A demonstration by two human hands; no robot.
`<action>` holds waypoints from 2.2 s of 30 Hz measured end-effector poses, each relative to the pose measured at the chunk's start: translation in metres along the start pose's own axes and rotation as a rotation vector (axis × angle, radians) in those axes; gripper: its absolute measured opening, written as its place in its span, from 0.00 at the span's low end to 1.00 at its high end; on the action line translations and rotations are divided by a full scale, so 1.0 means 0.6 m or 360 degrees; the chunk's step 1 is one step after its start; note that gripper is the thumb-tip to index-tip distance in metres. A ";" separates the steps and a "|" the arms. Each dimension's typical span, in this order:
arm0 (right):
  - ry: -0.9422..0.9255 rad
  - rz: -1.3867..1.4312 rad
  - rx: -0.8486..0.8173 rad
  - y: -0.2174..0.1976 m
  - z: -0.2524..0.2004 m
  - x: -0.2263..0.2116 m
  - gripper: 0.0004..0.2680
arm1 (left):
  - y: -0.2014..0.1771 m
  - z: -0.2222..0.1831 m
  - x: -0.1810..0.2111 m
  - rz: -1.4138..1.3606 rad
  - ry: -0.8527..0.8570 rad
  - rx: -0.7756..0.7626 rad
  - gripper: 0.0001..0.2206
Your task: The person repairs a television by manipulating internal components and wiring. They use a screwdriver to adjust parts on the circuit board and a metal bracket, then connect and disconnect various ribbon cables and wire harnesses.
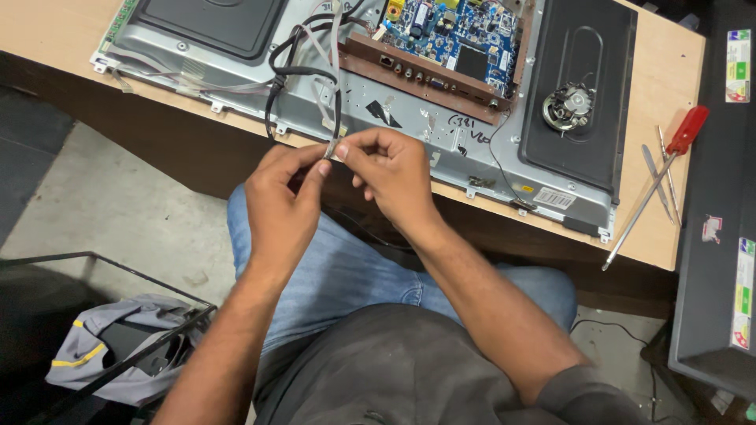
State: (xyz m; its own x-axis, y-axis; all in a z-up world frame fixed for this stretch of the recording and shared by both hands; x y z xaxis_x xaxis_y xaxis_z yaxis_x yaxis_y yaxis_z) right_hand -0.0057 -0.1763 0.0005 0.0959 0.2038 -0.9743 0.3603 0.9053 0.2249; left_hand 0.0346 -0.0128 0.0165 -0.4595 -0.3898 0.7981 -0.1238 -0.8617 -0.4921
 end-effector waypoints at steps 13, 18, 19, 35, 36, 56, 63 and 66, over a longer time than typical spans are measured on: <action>-0.0430 -0.0213 0.0161 0.035 -0.049 -0.033 0.04 | 0.016 0.002 0.015 0.0665 0.0342 0.0260 0.12; -0.0695 -0.0776 0.0117 0.049 -0.049 -0.067 0.04 | 0.014 0.010 0.010 0.0596 0.0378 0.0206 0.15; -0.0744 -0.0854 0.0096 0.052 -0.054 -0.074 0.05 | 0.013 0.006 0.013 0.0572 0.0394 0.0198 0.15; -0.1368 -0.1398 -0.0209 0.072 -0.135 -0.134 0.13 | 0.022 0.024 0.020 0.0025 0.0008 0.0137 0.17; -0.1352 -0.1406 -0.0139 0.065 -0.124 -0.129 0.12 | 0.021 0.023 0.017 -0.0021 0.0004 0.0144 0.16; -0.1255 -0.1594 0.0124 0.024 -0.073 -0.080 0.14 | 0.046 0.051 -0.032 -0.0681 -0.0270 -0.0370 0.09; -0.1484 -0.1540 0.0070 0.018 -0.061 -0.096 0.10 | 0.053 0.048 -0.031 -0.0894 -0.0237 -0.0402 0.09; -0.1541 -0.1612 0.0043 0.011 -0.056 -0.107 0.09 | 0.056 0.048 -0.027 -0.0939 -0.0208 -0.0453 0.09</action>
State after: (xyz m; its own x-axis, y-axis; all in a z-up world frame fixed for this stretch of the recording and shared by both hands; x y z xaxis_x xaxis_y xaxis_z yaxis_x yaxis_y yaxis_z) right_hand -0.0407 -0.1707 0.0640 0.3768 -0.8700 -0.3181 0.6739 0.4931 -0.5502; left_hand 0.0630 -0.0448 -0.0031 -0.1354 0.0693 0.9884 -0.5574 -0.8300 -0.0182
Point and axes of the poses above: each hand's wrist, its own z-axis towards the middle knuckle, its own y-axis out of the palm, x = y × z, the point moved 4 cm from there along z, towards the middle knuckle, and after that the axes turned 15 degrees about z, right-handed, at the moved point
